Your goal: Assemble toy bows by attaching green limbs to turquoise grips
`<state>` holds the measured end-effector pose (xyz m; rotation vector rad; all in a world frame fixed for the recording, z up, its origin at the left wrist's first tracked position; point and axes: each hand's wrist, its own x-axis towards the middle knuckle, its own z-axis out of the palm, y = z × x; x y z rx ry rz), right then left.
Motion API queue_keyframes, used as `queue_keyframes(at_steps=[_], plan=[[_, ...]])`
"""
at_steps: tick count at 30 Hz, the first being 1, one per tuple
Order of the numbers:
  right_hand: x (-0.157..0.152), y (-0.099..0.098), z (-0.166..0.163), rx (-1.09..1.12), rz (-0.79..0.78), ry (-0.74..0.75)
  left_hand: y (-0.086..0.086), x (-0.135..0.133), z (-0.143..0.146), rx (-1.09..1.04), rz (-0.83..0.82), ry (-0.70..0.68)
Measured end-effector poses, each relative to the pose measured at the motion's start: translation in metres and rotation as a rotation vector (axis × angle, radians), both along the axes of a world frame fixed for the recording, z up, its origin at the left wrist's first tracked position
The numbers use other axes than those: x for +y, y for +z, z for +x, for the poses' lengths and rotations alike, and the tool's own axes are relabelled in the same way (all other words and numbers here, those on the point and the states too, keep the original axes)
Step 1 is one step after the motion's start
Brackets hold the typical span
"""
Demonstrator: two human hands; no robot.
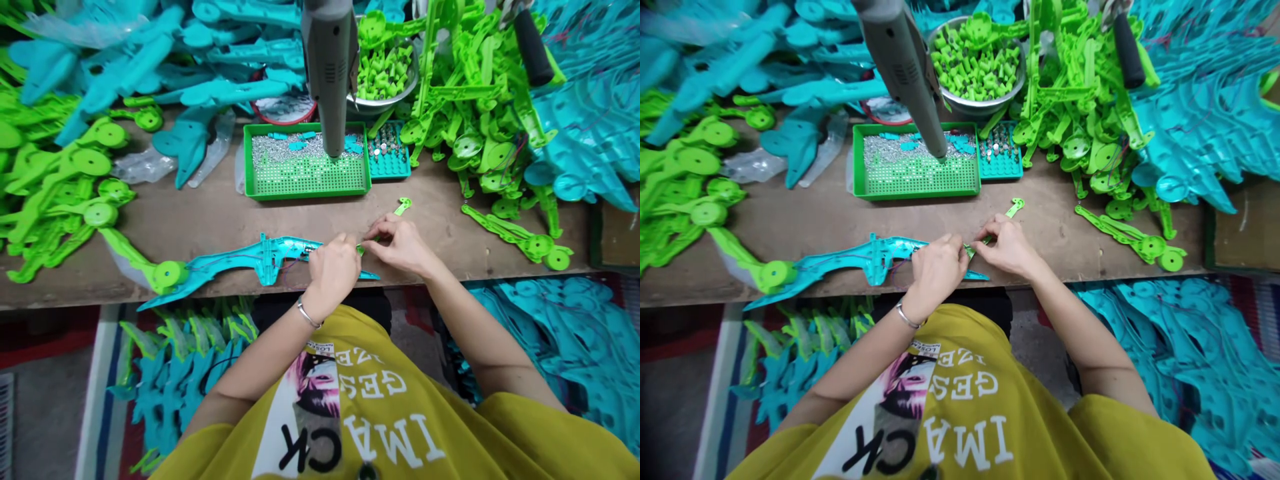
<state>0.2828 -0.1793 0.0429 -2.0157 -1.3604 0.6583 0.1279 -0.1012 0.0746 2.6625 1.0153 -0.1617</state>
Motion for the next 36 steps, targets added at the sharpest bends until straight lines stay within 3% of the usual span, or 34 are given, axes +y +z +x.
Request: queue_keyframes(at_steps=[6,12,17,22,36], plan=[[0.001,-0.005,-0.009,-0.07,0.014,-0.037,0.004,0.001,-0.009,-0.004,-0.022,-0.123],[0.002,-0.005,-0.011,-0.05,0.003,-0.032,-0.004,-0.001,-0.042,-0.12,-0.016,-0.273],[0.002,-0.001,-0.017,-0.035,0.005,0.024,-0.018,0.012,-0.057,-0.32,-0.017,-0.192],[-0.001,-0.001,-0.024,-0.057,-0.002,0.048,-0.017,0.017,-0.047,-0.372,-0.039,-0.095],[0.002,0.001,-0.019,-0.053,-0.023,0.075,-0.017,0.021,-0.051,-0.349,-0.145,-0.113]])
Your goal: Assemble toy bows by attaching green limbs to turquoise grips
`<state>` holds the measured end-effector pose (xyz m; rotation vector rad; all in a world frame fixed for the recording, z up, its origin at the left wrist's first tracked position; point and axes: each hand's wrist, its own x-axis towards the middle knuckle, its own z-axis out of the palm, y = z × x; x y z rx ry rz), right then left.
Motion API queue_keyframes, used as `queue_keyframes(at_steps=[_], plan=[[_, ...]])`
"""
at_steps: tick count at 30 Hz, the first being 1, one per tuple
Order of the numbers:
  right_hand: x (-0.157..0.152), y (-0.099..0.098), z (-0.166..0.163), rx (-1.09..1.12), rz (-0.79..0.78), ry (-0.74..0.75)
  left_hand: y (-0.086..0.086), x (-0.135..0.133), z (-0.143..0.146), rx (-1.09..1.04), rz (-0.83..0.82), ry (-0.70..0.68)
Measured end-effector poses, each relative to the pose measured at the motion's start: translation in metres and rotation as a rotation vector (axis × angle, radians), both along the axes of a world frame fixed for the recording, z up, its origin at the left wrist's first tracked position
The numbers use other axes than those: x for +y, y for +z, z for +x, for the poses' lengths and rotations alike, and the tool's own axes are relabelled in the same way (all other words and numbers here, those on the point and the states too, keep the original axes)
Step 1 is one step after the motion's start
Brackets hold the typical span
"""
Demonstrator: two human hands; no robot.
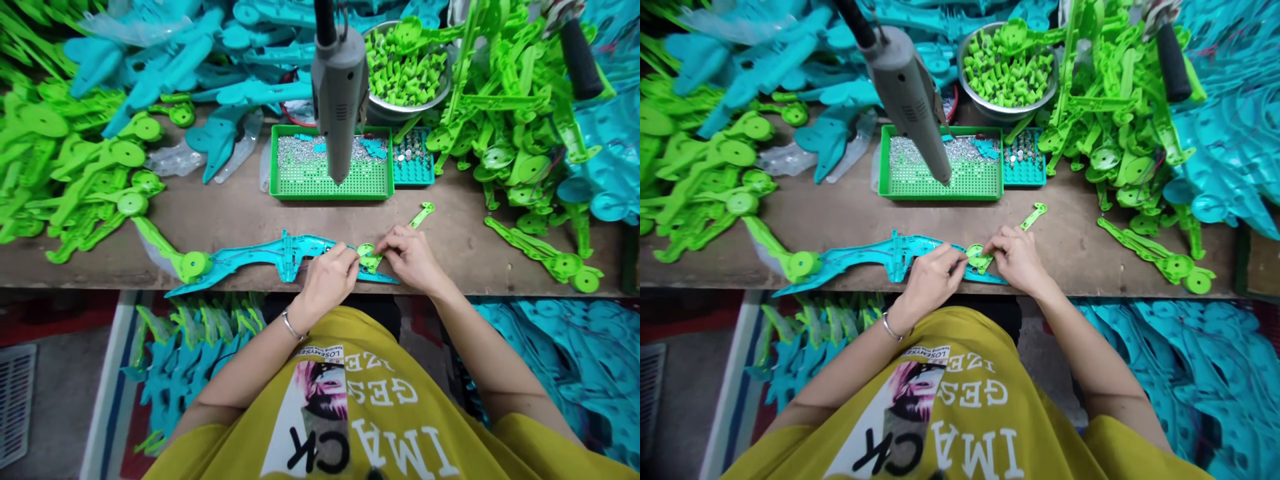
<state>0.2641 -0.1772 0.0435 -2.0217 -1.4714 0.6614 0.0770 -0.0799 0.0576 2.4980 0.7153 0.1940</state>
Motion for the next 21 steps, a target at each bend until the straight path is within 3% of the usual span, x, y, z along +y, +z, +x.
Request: queue_keyframes(at_steps=[6,11,16,21], plan=[[0.0,0.003,-0.001,-0.004,0.015,-0.025,0.008,0.0,0.007,-0.079,0.016,0.042],[0.002,0.004,-0.001,-0.005,0.015,-0.004,0.011,0.0,0.005,0.026,-0.032,-0.097],[0.003,0.0,0.002,0.041,0.02,0.059,0.008,0.008,-0.001,0.102,-0.012,0.063],[0.001,0.0,0.002,0.002,0.015,0.128,0.011,0.01,0.007,0.2,0.041,0.132]])
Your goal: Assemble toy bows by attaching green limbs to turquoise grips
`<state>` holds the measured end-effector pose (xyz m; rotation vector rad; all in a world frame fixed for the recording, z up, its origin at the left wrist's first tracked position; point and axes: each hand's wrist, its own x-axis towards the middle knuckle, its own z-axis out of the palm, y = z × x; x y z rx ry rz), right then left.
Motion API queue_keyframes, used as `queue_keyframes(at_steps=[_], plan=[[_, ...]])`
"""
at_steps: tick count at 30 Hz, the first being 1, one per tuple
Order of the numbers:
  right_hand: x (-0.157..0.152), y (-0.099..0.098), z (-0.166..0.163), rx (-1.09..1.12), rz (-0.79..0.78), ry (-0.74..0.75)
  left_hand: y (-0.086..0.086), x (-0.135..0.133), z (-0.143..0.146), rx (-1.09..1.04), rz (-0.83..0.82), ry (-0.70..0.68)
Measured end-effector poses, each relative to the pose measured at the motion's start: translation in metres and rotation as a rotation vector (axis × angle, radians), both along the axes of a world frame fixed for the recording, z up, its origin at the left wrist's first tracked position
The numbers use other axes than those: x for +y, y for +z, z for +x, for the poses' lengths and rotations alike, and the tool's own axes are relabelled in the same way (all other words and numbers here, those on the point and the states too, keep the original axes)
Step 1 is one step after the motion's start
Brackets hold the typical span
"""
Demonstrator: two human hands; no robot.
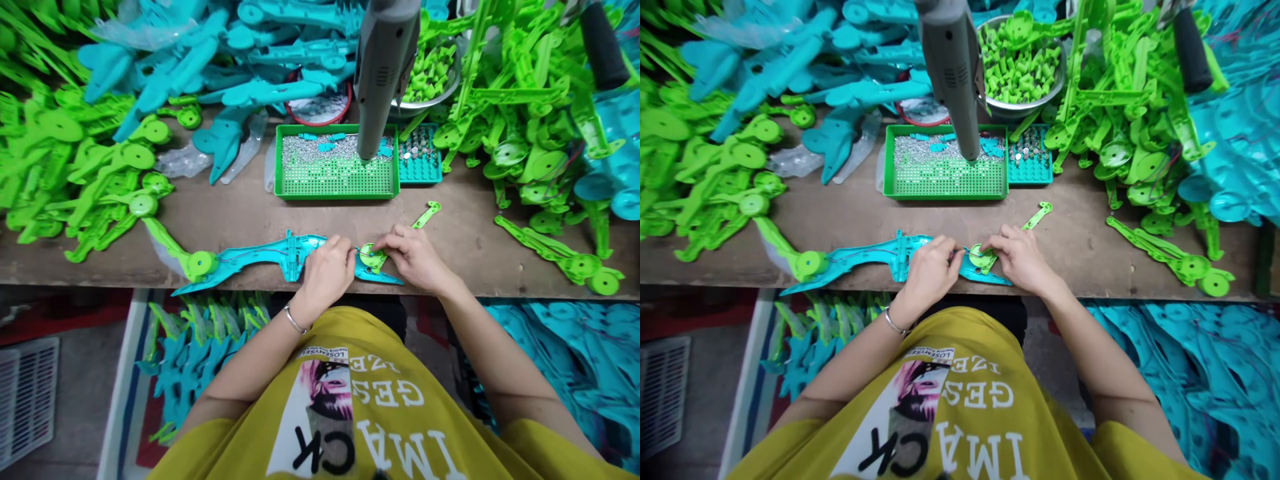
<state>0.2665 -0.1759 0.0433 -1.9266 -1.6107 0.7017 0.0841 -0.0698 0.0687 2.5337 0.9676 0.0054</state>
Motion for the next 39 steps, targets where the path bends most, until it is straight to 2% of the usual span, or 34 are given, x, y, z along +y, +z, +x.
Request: queue_keyframes(at_steps=[5,17,24,31,34,39], plan=[[-0.001,-0.001,0.001,-0.103,-0.017,0.087,0.005,-0.005,0.007,0.123,0.043,0.022],[0.002,0.005,0.002,-0.152,-0.053,0.141,0.005,-0.012,0.008,0.182,0.056,0.046],[-0.001,-0.002,0.007,-0.216,-0.009,0.219,0.002,-0.015,0.009,0.189,0.079,0.023],[0.012,0.016,-0.007,-0.392,0.044,0.239,0.005,-0.015,0.01,0.202,0.081,0.002],[0.018,0.016,-0.021,-0.311,0.077,0.224,0.003,-0.018,0.008,0.189,0.073,0.01],[0.017,0.0,-0.033,-0.202,0.145,0.168,-0.001,-0.019,-0.005,0.126,0.02,0.012]])
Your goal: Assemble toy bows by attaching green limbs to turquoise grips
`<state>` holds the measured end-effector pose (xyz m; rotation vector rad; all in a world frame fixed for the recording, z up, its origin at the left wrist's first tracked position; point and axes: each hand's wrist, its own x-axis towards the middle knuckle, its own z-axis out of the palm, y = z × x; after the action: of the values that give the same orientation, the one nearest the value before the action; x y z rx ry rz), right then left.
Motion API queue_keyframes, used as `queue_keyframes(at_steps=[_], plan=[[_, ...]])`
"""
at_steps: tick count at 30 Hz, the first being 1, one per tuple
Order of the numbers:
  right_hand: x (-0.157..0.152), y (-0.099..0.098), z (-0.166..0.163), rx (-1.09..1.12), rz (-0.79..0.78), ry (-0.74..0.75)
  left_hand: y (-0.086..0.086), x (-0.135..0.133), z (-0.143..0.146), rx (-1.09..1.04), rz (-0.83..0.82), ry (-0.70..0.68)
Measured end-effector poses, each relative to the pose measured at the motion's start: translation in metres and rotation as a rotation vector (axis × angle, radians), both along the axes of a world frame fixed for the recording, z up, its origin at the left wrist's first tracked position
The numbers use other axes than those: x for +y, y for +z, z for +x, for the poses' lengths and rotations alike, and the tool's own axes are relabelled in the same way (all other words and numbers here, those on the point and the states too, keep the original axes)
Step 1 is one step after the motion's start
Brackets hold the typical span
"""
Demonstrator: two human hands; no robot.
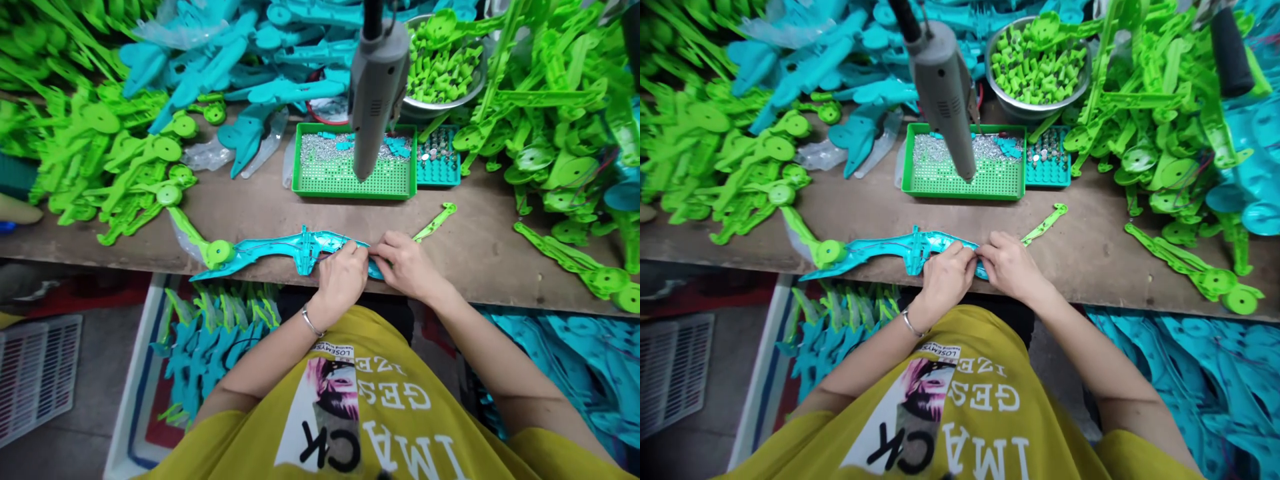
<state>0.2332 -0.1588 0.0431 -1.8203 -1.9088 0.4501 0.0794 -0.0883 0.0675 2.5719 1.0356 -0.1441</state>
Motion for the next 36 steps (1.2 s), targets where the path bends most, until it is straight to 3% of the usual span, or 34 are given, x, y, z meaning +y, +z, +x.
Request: queue_keyframes(at_steps=[5,9,15,25,36], plan=[[-0.003,-0.006,-0.002,-0.017,0.036,0.007,0.003,0.017,-0.021,-0.2,-0.048,0.006],[-0.002,-0.004,-0.005,-0.063,0.021,-0.025,0.007,0.033,-0.022,-0.253,-0.065,-0.037],[-0.002,0.0,-0.009,-0.149,-0.041,-0.038,0.014,0.049,-0.001,-0.091,-0.059,-0.022],[-0.008,-0.004,-0.008,-0.156,0.022,-0.027,0.028,0.08,0.034,0.162,-0.204,-0.163],[-0.006,-0.008,-0.016,-0.18,0.056,-0.067,0.021,0.101,0.035,0.21,-0.445,-0.158]])
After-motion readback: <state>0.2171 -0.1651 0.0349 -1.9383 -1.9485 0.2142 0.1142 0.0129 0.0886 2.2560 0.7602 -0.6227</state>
